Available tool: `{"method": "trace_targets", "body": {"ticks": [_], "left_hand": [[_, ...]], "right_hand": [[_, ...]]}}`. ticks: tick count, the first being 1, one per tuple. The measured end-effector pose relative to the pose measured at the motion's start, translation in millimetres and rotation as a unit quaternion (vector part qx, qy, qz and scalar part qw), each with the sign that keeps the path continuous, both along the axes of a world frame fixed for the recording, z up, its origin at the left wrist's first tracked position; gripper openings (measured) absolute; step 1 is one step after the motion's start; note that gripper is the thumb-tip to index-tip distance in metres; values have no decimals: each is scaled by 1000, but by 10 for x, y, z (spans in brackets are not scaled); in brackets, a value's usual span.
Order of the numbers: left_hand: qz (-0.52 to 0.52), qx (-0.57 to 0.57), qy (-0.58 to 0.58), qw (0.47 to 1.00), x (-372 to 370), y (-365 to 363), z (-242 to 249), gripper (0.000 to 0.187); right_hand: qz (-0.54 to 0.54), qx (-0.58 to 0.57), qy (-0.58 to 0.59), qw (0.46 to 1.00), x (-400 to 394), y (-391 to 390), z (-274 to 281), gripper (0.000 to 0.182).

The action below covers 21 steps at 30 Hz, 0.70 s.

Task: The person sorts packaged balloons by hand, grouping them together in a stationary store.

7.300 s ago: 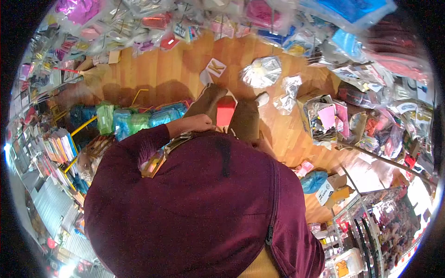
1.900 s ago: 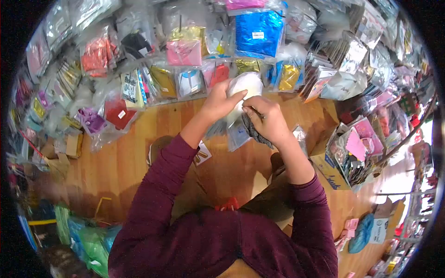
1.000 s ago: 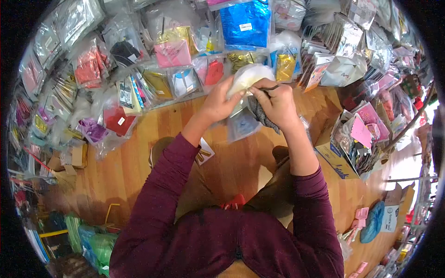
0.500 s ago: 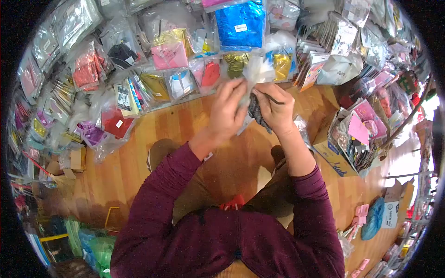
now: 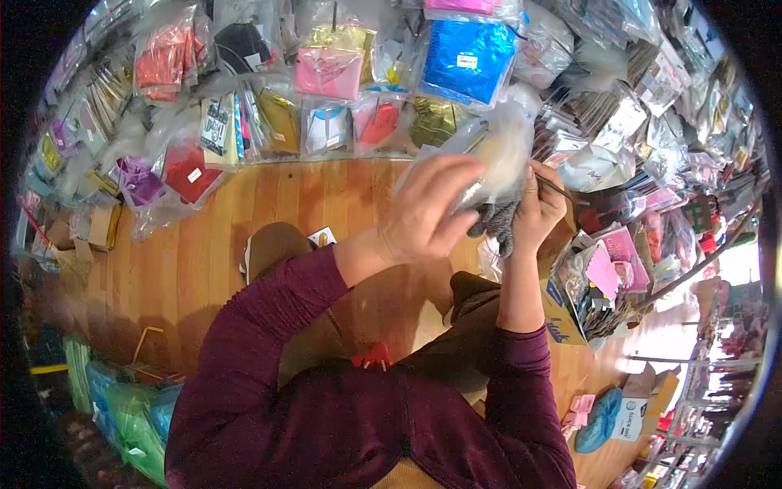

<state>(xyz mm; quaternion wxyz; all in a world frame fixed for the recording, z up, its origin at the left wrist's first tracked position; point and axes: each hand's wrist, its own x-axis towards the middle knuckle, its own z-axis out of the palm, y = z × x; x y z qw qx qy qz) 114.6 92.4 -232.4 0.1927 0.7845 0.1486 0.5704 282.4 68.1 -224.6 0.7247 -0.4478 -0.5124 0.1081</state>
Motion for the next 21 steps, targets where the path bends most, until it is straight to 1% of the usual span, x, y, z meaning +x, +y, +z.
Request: {"method": "trace_targets", "body": {"ticks": [1,2,4,5,6,8,9,11,12,13,14,15,16,18,19,20,21], "left_hand": [[-12,-23,-62,998,-5,53,13,37],[-11,-23,-63,998,-20,93,29,37],[29,-71,-57,995,-71,181,56,29],[25,-78,-33,996,-80,252,-12,24],[26,-78,-33,996,-59,241,-38,24],[-1,-140,-73,987,-13,197,-65,18],[-1,-140,-74,987,-15,201,-67,18],[-57,-279,-102,953,-27,228,-68,15],[-58,-279,-102,953,-40,299,-105,15],[-81,-304,-69,947,-60,402,-155,14],[-104,-329,-36,938,-71,459,-209,13],[-146,-388,-48,909,-90,440,-173,12],[-147,-389,-47,908,-101,427,-158,12],[-185,-475,-49,859,-119,410,-137,13],[-185,-475,-49,859,-135,409,-132,13],[-208,-489,-51,846,-159,412,-131,16],[-230,-503,-52,831,-178,406,-130,21]], "right_hand": [[7,-3,-3,1000,22,-4,15,10],[8,-3,-5,1000,24,-5,18,10],[46,-12,42,998,27,-7,18,11],[46,-12,41,998,33,-7,19,11],[51,-20,23,998,38,-9,19,12],[58,-29,3,998,35,-19,18,12],[65,-26,-7,998,26,-17,23,13],[71,-22,-18,997,-12,-26,39,13],[125,-21,-2,992,-54,-48,52,13],[179,-21,14,984,-74,-66,57,12],[177,-22,14,984,-61,-66,43,12],[193,-35,5,981,-40,-57,24,12],[209,-49,-4,977,-34,-57,15,12],[217,-60,5,974,-28,-83,16,13],[239,-60,9,969,-13,-83,10,13],[260,-60,13,964,3,-83,8,13],[259,-61,13,964,16,-87,15,13]]}}
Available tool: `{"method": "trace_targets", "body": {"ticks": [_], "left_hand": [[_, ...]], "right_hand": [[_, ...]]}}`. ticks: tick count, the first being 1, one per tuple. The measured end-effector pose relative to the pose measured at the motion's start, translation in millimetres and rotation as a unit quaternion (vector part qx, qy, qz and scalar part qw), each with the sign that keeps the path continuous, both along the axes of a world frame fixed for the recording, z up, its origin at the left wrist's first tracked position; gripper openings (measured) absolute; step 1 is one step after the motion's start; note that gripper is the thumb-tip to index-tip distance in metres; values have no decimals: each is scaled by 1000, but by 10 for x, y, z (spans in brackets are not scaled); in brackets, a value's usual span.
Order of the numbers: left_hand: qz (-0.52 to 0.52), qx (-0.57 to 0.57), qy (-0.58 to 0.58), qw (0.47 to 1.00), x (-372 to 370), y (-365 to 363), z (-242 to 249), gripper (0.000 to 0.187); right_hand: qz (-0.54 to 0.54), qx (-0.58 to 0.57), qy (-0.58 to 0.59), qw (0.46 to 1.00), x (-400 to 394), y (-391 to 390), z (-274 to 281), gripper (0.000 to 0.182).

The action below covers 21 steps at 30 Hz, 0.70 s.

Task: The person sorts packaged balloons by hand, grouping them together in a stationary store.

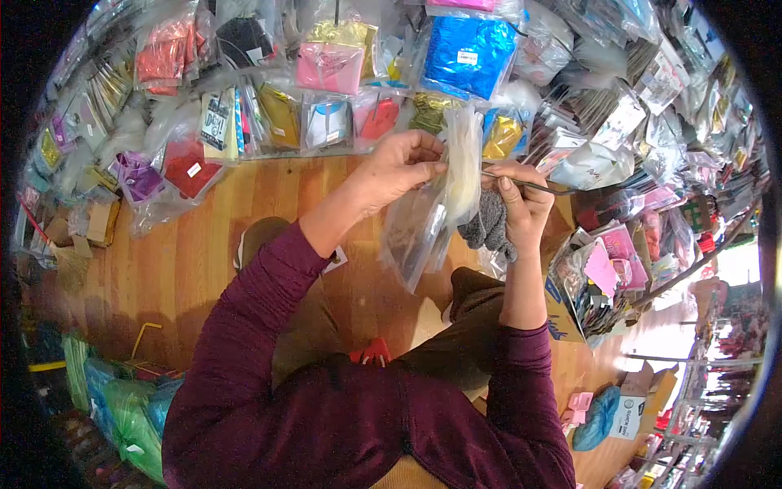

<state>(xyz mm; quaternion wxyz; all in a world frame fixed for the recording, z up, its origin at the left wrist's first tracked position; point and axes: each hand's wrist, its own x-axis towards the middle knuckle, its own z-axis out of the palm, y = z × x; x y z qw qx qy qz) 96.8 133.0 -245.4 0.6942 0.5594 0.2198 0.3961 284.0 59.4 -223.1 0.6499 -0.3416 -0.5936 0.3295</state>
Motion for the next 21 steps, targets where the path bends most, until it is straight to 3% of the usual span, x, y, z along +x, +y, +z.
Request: {"method": "trace_targets", "body": {"ticks": [4,5,9,11,16,19,21], "left_hand": [[11,44,-68,997,-37,-41,41,28],[27,105,-58,992,-48,-69,39,32],[63,244,15,968,-65,-44,-8,39],[73,240,18,968,-62,-34,7,40],[65,204,17,977,-69,26,-20,47],[111,276,118,948,-55,-42,-18,51],[163,456,168,859,-52,-40,-24,54]], "right_hand": [[-4,-58,-52,997,81,25,-22,16],[-26,-80,-75,994,98,38,-48,17],[22,-146,24,989,55,100,-267,20],[14,-144,27,989,33,140,-331,20],[28,-176,189,966,-97,191,-285,18],[19,-213,264,940,-144,162,-174,21],[22,-221,373,901,-162,112,-52,26]]}}
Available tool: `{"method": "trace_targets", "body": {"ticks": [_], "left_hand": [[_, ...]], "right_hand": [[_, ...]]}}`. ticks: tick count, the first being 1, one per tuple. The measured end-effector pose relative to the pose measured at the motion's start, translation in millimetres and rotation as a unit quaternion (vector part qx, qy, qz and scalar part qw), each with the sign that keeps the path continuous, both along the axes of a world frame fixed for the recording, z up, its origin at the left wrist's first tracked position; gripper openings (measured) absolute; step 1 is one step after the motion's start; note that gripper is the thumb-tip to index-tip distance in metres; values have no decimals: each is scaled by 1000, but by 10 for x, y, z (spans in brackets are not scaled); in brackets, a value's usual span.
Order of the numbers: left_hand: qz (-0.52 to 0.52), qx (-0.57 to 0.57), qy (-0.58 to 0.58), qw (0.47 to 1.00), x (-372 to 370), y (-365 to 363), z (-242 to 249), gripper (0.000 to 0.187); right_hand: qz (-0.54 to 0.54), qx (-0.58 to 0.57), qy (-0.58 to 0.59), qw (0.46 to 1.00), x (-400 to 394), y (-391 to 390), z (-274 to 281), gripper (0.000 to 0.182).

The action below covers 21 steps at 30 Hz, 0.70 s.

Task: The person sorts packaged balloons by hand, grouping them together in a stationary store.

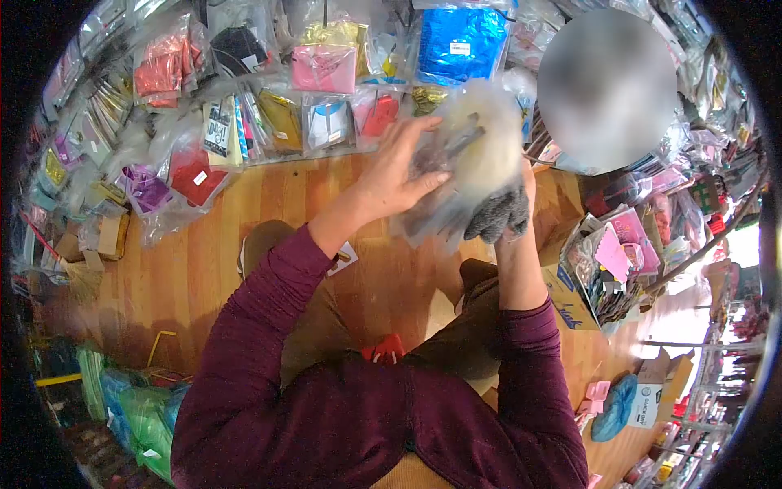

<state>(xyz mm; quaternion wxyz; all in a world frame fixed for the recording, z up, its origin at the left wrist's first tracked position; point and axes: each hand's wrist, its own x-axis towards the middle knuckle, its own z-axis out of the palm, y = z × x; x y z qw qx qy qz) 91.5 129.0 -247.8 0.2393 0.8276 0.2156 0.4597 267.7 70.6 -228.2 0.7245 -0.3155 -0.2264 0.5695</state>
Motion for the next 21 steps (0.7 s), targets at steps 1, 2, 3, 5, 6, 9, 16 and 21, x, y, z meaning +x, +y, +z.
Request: {"method": "trace_targets", "body": {"ticks": [1,2,3,5,6,9,16,21], "left_hand": [[13,38,17,999,-5,5,-12,56],[13,40,18,999,1,18,-36,56],[36,16,10,999,14,39,-71,57],[56,-5,4,998,32,95,-175,58],[87,-22,1,996,26,121,-207,57],[80,-89,-42,992,70,117,-257,54],[-4,-5,-53,999,105,-282,-60,61],[-74,-181,-141,970,162,-227,-86,80]], "right_hand": [[25,38,-6,999,88,5,-61,30],[25,40,-5,999,122,5,-61,30],[5,53,-7,999,146,3,-59,30],[-5,68,35,997,206,7,-57,29],[-7,70,36,997,222,0,-41,29],[7,70,15,997,256,-48,23,27],[-100,23,-231,968,262,-35,81,23],[-125,61,-374,917,49,35,-37,19]]}}
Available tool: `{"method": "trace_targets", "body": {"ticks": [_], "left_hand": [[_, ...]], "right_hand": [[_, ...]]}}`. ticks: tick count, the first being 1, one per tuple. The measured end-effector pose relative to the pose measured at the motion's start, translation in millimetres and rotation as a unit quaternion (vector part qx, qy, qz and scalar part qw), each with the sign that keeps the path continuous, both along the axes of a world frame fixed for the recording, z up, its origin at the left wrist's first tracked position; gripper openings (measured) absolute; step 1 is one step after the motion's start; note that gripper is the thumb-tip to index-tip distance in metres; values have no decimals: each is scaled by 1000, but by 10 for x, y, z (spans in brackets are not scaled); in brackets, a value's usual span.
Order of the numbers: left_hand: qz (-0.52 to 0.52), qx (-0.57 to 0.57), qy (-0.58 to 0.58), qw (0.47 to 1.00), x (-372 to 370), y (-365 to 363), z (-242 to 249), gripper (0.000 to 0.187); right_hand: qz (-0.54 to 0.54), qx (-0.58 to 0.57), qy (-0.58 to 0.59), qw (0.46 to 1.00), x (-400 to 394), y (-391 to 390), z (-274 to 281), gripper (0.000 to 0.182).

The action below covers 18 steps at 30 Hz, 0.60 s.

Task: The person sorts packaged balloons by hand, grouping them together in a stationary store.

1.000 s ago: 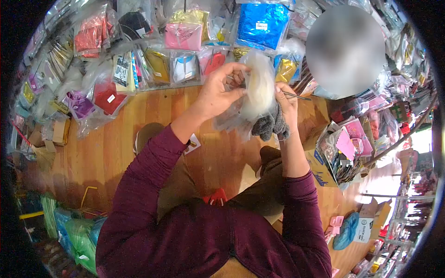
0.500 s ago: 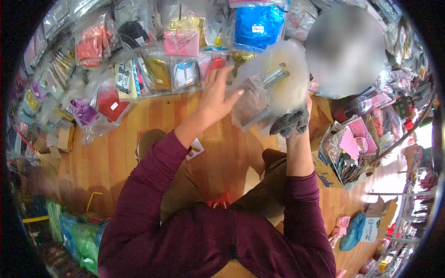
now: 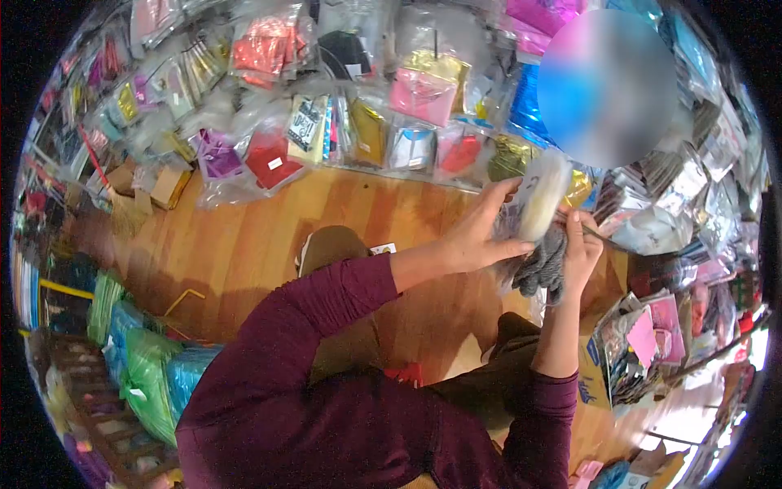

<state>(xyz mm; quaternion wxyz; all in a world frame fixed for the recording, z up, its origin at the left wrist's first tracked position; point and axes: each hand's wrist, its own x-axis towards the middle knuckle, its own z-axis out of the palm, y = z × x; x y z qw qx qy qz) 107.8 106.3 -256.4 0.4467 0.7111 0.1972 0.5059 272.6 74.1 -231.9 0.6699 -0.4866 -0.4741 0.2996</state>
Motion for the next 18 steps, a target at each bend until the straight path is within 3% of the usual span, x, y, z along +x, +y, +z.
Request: {"method": "trace_targets", "body": {"ticks": [1,3,5,7,13,15,16,18], "left_hand": [[7,2,-1,1000,21,33,-27,80],[-88,-119,-46,988,55,80,-101,85],[-69,-121,-24,990,58,117,-117,91],[-63,-119,-46,990,70,121,-173,98],[-70,-148,-88,983,57,86,-162,114],[-1,-13,-35,999,49,82,-185,111],[-48,-84,-8,995,17,61,-166,118],[-40,-90,-14,995,33,71,-182,116]], "right_hand": [[14,43,-50,998,-39,30,-22,18],[32,16,-46,998,-143,-4,-43,15],[31,45,-119,991,-224,23,-85,15],[50,44,-85,994,-267,51,-125,14],[18,29,-155,987,-305,85,-137,14],[22,12,-142,990,-308,109,-140,14],[11,2,-154,988,-287,124,-156,13],[5,-13,-204,979,-244,133,-160,12]]}}
